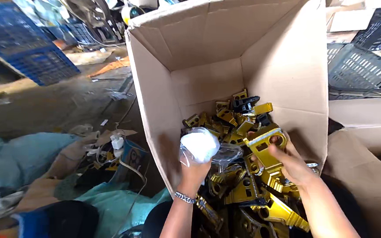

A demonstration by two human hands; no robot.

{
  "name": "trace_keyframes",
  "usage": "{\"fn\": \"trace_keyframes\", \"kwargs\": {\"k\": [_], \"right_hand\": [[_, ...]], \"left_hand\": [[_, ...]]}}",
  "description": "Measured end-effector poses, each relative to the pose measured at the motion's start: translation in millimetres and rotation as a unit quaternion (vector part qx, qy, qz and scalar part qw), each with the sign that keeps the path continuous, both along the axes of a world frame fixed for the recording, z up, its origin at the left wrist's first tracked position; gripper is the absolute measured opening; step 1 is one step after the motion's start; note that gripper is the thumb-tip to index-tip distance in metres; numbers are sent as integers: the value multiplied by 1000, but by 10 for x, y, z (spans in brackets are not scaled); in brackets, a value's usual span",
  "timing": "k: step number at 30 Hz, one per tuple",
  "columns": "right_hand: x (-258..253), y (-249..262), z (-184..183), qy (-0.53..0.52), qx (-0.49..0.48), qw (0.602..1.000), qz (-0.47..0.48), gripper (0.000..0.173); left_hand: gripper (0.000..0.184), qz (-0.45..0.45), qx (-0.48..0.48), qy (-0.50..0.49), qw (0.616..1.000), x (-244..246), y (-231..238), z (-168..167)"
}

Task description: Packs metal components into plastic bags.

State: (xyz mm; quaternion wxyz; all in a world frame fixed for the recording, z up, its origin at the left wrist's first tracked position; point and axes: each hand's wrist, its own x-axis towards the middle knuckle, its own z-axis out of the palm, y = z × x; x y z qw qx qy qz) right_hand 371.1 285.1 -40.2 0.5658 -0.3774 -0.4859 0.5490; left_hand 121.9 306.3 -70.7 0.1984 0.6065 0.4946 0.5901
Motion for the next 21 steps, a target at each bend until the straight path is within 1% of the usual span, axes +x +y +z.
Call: {"fn": "trace_keyframes", "kwargs": {"k": [1,2,3,4,5,6,7,8,9,10,11,12,13,14,15,16,17,18,19,21], "right_hand": [[-64,-48,81,-18,10,999,45,75],[-143,-60,170,-77,-4,994,81,68],[-241,-31,222,-166,-18,982,86,62],[-343,22,209,-266,-8,962,56,57],[-448,75,166,-367,20,930,13,51],[-553,124,126,-458,45,888,-6,43],[-660,150,107,-533,51,845,17,41],[-763,161,103,-587,39,805,70,43],[-845,175,91,-615,24,779,123,47],[-886,208,83,-622,6,767,157,50],[-892,260,66,-609,-13,777,160,56],[-877,315,36,-578,-26,803,141,65],[-862,360,-4,-537,-33,835,113,75],[-850,387,-31,-485,-41,869,89,86],[-837,403,-51,-423,-58,901,75,88],[-817,393,-70,-351,-75,931,62,84],[-791,352,-72,-268,-87,958,54,78],[-767,298,-72,-185,-91,977,47,70],[-757,240,-79,-135,-89,987,26,62],[-773,182,-151,-118,-73,990,-37,54]], "left_hand": [[69,-12,-10,-22,1000,49,-33,3],[63,-36,-46,-74,996,112,-74,40],[60,-64,-99,-140,983,175,-121,108],[55,-87,-148,-204,964,225,-160,180],[50,-102,-185,-254,944,251,-183,244],[44,-106,-201,-288,930,255,-182,288],[39,-100,-209,-308,923,235,-171,317],[34,-91,-214,-316,920,203,-160,332],[34,-82,-220,-310,921,179,-166,330],[37,-79,-223,-293,927,169,-184,316],[41,-78,-216,-264,937,172,-196,289],[49,-84,-197,-217,953,182,-199,233],[59,-85,-161,-153,971,199,-182,143],[73,-75,-121,-81,986,217,-150,46],[83,-58,-76,-30,995,229,-102,-36],[82,-31,-43,-10,999,224,-45,-77],[76,-8,-40,-13,999,188,7,-74],[71,5,-51,-37,998,149,34,-39],[68,-1,-71,-72,995,129,22,9],[59,-61,-102,-114,986,187,-132,48]]}}
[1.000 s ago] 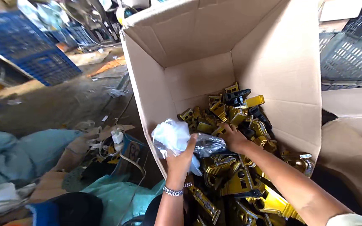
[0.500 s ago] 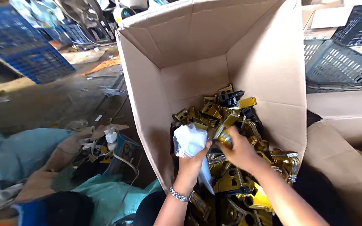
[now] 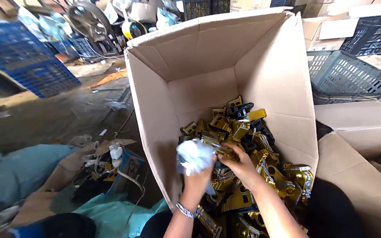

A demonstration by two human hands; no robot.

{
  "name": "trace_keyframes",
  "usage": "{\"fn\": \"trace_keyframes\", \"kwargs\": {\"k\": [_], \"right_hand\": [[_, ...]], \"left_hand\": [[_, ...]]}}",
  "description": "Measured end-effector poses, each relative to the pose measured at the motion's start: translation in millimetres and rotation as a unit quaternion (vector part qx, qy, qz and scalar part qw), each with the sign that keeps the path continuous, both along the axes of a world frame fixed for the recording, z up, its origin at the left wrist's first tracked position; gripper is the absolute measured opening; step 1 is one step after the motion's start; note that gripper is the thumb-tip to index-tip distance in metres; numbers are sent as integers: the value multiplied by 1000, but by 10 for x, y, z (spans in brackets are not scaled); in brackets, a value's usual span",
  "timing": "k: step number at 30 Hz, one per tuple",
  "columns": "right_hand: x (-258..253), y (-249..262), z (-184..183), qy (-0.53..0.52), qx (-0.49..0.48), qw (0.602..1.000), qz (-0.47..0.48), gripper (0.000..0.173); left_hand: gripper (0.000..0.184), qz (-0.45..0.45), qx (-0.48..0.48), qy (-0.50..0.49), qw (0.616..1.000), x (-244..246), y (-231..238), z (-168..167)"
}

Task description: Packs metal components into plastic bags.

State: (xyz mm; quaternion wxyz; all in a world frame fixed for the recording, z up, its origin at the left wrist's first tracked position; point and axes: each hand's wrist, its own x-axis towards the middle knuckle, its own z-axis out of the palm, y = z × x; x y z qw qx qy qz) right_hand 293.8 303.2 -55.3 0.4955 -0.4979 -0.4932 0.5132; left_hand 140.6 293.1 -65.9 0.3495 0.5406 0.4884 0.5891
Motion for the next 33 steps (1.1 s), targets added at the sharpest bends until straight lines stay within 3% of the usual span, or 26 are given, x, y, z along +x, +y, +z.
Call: {"fn": "trace_keyframes", "kwargs": {"k": [2,4,5,7,9,10,11,12,13,14,16,18,21,23,25,27,29,31,33], "right_hand": [[-14,28,-100,-42,30,998,-35,54],[56,-13,-91,-81,32,995,-55,47],[142,-66,-69,-50,28,995,-77,38],[411,-199,-39,173,60,974,-136,15],[738,-214,-50,487,158,852,-113,44],[851,-169,-9,550,191,811,-58,57],[851,-141,55,513,181,838,-43,68],[757,-137,111,408,131,903,-30,70],[595,-140,173,271,69,960,5,65],[415,-142,234,146,17,988,52,52],[168,-131,252,30,1,997,68,32],[184,-123,181,19,23,999,36,16],[267,-173,127,18,12,997,80,20],[295,-189,91,103,-31,992,67,23],[328,-148,105,195,-63,976,67,28],[319,-144,134,158,-56,982,89,25],[279,-138,130,51,-21,996,72,15],[237,-167,110,9,-5,999,48,14],[233,-275,64,10,0,998,63,12]], "left_hand": [[53,-91,5,-13,996,70,-134,-32],[39,-122,-21,-61,990,88,-144,1],[33,-125,-37,-102,986,63,-128,51],[31,-134,-61,-186,971,-81,-87,167],[35,-143,-93,-222,960,-238,-45,247],[36,-136,-107,-218,960,-252,-35,259],[32,-118,-116,-194,967,-220,-47,247],[32,-93,-118,-148,977,-153,-69,212],[41,-70,-112,-103,986,-68,-80,160],[55,-61,-96,-73,991,17,-78,109],[73,-64,-48,-56,995,129,-78,38],[75,-70,-36,-65,995,138,-104,58],[67,-127,-105,-123,979,71,-148,187],[60,-188,-168,-170,953,27,-202,276],[63,-205,-154,-131,958,29,-182,288],[66,-205,-141,-92,964,30,-159,254],[53,-215,-165,-129,954,33,-166,249],[23,-208,-206,-203,934,76,-129,280],[20,-171,-214,-229,934,79,-91,298]]}}
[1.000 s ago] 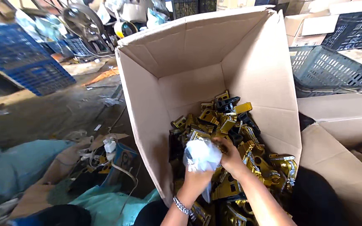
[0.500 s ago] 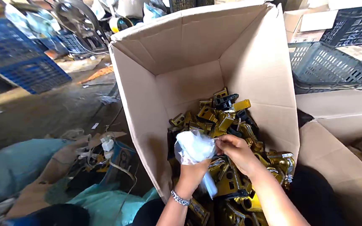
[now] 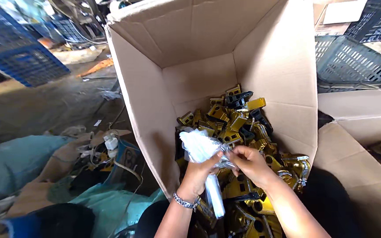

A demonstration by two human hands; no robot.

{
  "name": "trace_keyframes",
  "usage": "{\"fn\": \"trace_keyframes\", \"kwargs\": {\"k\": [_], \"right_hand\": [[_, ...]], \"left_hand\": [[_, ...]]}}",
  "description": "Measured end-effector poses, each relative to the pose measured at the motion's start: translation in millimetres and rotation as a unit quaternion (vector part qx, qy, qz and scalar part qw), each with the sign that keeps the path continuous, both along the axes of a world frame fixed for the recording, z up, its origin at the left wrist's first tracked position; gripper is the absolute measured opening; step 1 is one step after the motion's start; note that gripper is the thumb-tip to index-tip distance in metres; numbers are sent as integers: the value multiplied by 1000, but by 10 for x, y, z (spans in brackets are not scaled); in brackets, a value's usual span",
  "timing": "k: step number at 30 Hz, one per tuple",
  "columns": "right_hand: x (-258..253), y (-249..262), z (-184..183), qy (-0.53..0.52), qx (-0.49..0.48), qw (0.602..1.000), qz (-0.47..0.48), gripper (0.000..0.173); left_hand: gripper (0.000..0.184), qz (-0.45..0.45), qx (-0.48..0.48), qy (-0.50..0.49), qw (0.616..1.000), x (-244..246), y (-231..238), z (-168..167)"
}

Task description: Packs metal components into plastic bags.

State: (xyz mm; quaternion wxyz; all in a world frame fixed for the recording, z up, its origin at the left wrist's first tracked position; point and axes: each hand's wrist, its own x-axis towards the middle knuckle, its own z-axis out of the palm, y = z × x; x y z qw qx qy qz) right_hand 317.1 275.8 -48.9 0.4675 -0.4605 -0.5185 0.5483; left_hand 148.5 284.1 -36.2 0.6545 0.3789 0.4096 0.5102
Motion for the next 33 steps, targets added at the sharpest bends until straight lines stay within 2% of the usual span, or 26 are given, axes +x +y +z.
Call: {"fn": "trace_keyframes", "kwargs": {"k": [2,3,5,6,7,8,9,10,11,12,13,14,16,18,20,21,24,25,27,29,30,32,33], "right_hand": [[40,-121,-44,32,-13,997,66,6],[59,-151,-62,44,-19,996,73,5],[116,-145,-66,56,-20,998,26,4],[150,-121,-49,71,-15,997,-9,10],[175,-91,-18,91,-3,995,-43,18],[194,-57,38,97,11,993,-69,25],[202,-25,105,72,23,994,-79,29],[194,8,170,8,33,998,-57,31],[153,47,236,-76,46,996,-5,30],[90,90,311,-158,63,983,67,28],[35,142,396,-228,82,960,141,27],[12,202,471,-276,94,938,188,30],[80,312,490,-277,95,939,178,25],[210,386,408,-199,70,974,78,21],[270,387,233,-169,30,985,-5,20],[231,346,106,-194,3,981,6,30],[-180,224,-285,-293,-67,937,180,61],[-310,217,-361,-320,-89,915,229,68],[-424,214,-381,-372,-84,893,239,69],[-297,146,-250,-381,-46,909,162,61],[-153,79,-196,-361,-16,927,99,49],[224,-90,-95,-265,23,964,-21,30],[410,-186,-73,-182,42,980,-67,34]], "left_hand": [[42,53,54,93,993,-65,41,-55],[53,63,123,167,976,-125,59,-144],[57,115,260,345,895,-240,109,-306],[58,158,279,418,850,-305,154,-327],[60,202,274,451,825,-385,221,-311],[63,240,261,435,827,-443,276,-267],[64,247,235,371,864,-448,268,-211],[62,201,191,269,922,-380,182,-122],[58,118,157,147,969,-271,72,-66],[52,25,128,56,990,-152,-16,-55],[47,-44,105,7,993,-58,-48,-64],[45,-63,89,0,994,-26,-42,-61],[54,-17,96,85,992,-136,13,0],[58,76,140,218,963,-318,102,16],[60,175,172,251,936,-439,169,-60],[60,211,166,231,935,-467,187,-83],[58,240,137,165,947,-437,214,-15],[60,231,142,169,948,-418,210,-20],[69,226,165,203,938,-413,218,-97],[76,241,193,231,923,-452,250,-163],[77,244,198,245,917,-470,251,-169],[76,237,206,271,910,-480,248,-166],[74,233,205,281,908,-475,250,-173]]}}
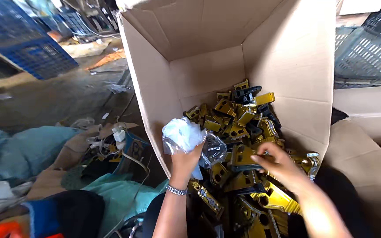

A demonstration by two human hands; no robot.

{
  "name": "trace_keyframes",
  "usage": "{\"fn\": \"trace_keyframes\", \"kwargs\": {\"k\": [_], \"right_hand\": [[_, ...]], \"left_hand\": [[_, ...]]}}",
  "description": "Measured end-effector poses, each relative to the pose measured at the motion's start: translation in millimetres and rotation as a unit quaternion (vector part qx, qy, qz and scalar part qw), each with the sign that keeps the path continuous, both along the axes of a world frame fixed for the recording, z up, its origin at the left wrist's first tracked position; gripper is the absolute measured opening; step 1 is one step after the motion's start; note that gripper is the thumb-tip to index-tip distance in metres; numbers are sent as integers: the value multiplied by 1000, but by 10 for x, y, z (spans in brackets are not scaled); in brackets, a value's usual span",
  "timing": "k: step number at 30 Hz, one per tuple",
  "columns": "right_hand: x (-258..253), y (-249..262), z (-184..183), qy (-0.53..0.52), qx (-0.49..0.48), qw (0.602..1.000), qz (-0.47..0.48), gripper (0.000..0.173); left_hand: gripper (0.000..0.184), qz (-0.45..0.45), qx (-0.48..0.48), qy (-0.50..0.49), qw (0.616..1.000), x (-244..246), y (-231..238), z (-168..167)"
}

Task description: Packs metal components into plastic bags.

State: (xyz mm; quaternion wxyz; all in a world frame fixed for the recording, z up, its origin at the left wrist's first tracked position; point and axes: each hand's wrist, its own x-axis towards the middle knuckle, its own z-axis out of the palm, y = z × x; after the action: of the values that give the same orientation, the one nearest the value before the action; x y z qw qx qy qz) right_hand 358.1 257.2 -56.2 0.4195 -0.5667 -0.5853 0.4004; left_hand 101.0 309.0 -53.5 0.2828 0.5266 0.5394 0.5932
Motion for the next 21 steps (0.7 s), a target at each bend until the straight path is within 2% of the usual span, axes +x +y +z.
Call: {"fn": "trace_keyframes", "kwargs": {"k": [2,3,4,7,10,12,13,15,16,17,19,21], "right_hand": [[315,-141,2,158,57,986,17,78],[402,-186,-14,196,67,977,42,94],[414,-227,-43,221,67,972,49,93],[197,-257,-13,276,51,960,16,64],[-43,-212,154,263,-17,964,43,65],[-255,-77,216,203,-78,973,74,69],[-364,12,184,158,-59,984,56,67],[-564,192,40,-38,79,996,-12,51],[-638,255,20,-144,103,984,3,42],[-714,286,81,-231,56,969,64,44],[-824,400,205,-322,-70,926,187,63],[-786,537,157,-276,-72,942,177,73]], "left_hand": [[71,-14,-4,4,1000,42,-2,-26],[67,-21,-3,7,1000,75,-8,-46],[62,-25,3,17,1000,110,-22,-67],[56,-29,35,53,998,202,-61,-125],[59,-42,37,30,998,305,-144,-147],[58,-66,-22,-33,997,394,-222,-66],[58,-82,-62,-90,991,433,-252,-3],[58,-92,-114,-197,969,455,-238,131],[57,-90,-121,-223,963,438,-218,163],[56,-83,-125,-230,962,408,-214,164],[61,-79,-124,-159,976,324,-256,107],[71,-76,-73,-28,994,271,-276,9]]}}
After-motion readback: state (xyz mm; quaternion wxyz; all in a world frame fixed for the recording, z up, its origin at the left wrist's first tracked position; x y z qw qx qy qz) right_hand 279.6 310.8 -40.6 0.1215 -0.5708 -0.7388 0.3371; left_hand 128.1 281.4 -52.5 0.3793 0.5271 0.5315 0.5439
